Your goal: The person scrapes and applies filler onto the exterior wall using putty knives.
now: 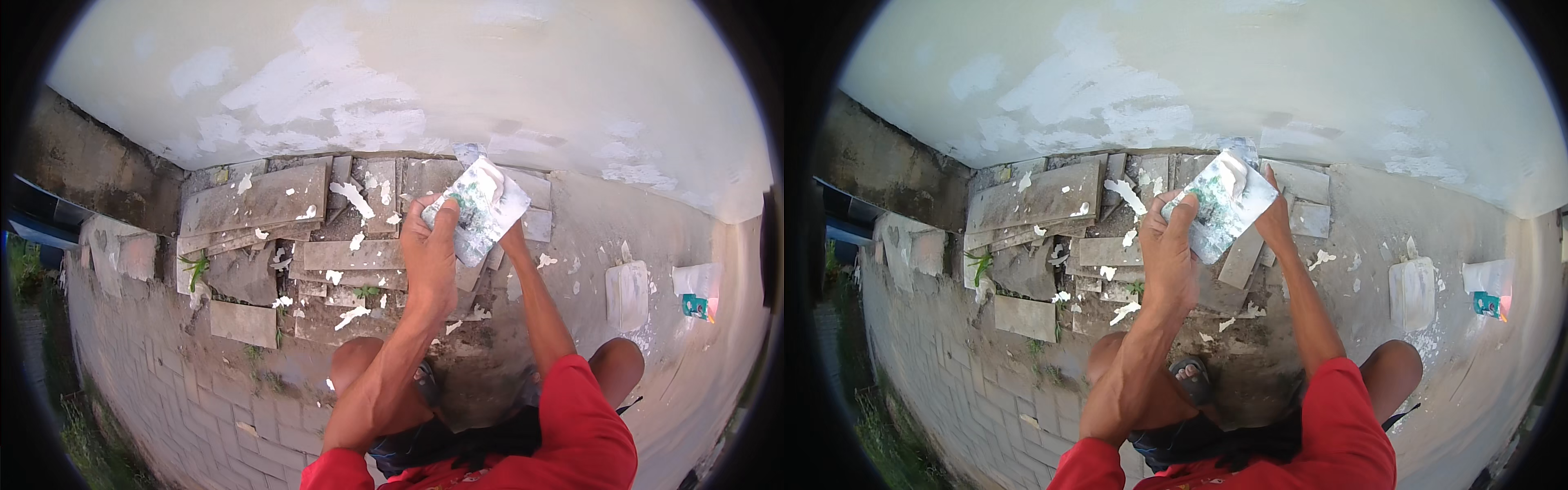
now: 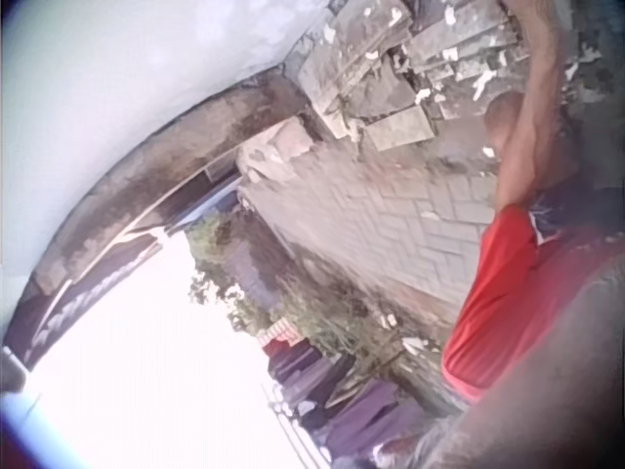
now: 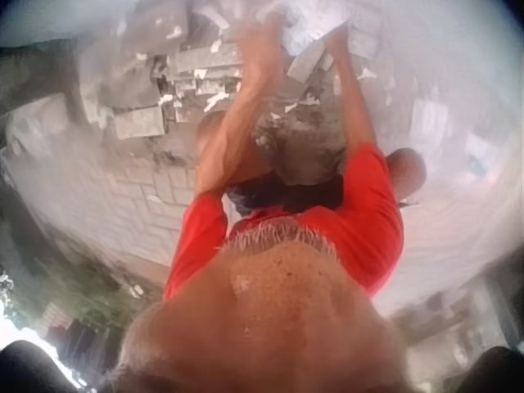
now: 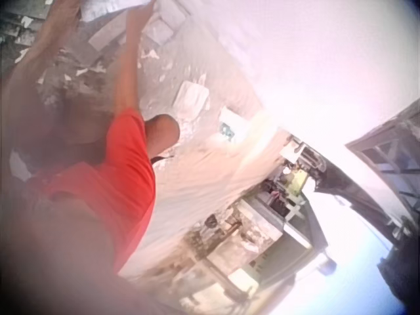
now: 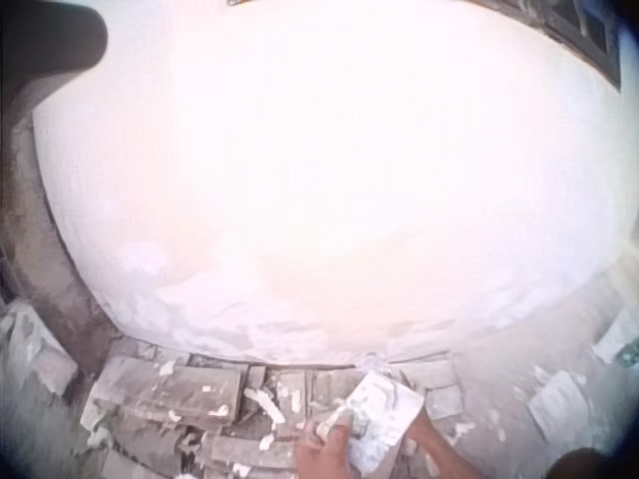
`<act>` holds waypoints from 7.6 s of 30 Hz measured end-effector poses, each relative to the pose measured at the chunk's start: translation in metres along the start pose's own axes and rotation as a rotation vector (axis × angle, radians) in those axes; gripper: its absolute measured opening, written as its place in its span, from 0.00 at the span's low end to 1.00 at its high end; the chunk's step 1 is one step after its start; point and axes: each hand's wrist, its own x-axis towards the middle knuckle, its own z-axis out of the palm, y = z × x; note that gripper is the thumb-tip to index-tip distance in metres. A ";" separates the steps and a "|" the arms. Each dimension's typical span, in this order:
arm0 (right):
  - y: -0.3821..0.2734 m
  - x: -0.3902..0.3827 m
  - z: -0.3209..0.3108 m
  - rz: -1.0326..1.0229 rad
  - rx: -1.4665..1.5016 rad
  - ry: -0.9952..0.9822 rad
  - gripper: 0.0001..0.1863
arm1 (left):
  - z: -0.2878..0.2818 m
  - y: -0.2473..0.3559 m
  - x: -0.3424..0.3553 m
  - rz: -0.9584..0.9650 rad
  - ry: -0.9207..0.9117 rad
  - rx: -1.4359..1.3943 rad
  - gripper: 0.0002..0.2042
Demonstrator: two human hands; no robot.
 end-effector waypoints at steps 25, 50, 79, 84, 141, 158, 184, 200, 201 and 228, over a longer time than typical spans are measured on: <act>-0.082 0.160 0.027 -0.126 -1.026 -0.157 0.22 | 0.000 0.013 0.016 0.029 -0.044 -0.093 0.11; -0.096 0.128 -0.087 0.098 -1.102 -0.173 0.21 | -0.059 0.030 0.068 0.105 -0.021 -0.006 0.11; -0.120 0.079 0.062 -0.176 -0.438 -0.513 0.15 | -0.078 0.058 0.059 0.358 -0.013 0.258 0.08; -0.090 0.083 0.168 -0.100 -0.541 -0.562 0.15 | -0.074 0.062 0.055 0.362 -0.035 0.232 0.07; -0.098 0.179 0.170 -0.119 -0.654 -0.360 0.19 | -0.052 0.050 0.063 0.340 0.038 0.095 0.10; -0.108 0.138 0.273 0.023 -0.437 -0.435 0.16 | -0.057 0.057 0.059 0.398 0.066 0.224 0.09; -0.094 0.118 -0.028 0.248 -0.486 -0.132 0.20 | -0.052 0.045 0.065 0.324 0.013 0.245 0.09; -0.055 0.124 0.003 -0.001 -0.690 -0.166 0.15 | -0.048 0.046 0.060 0.171 -0.020 0.194 0.10; -0.057 0.114 -0.006 0.103 -0.727 -0.104 0.16 | -0.043 0.047 0.058 0.195 -0.047 0.226 0.09; -0.073 0.082 0.097 0.190 0.093 0.050 0.22 | -0.037 0.050 0.010 0.181 -0.139 0.192 0.10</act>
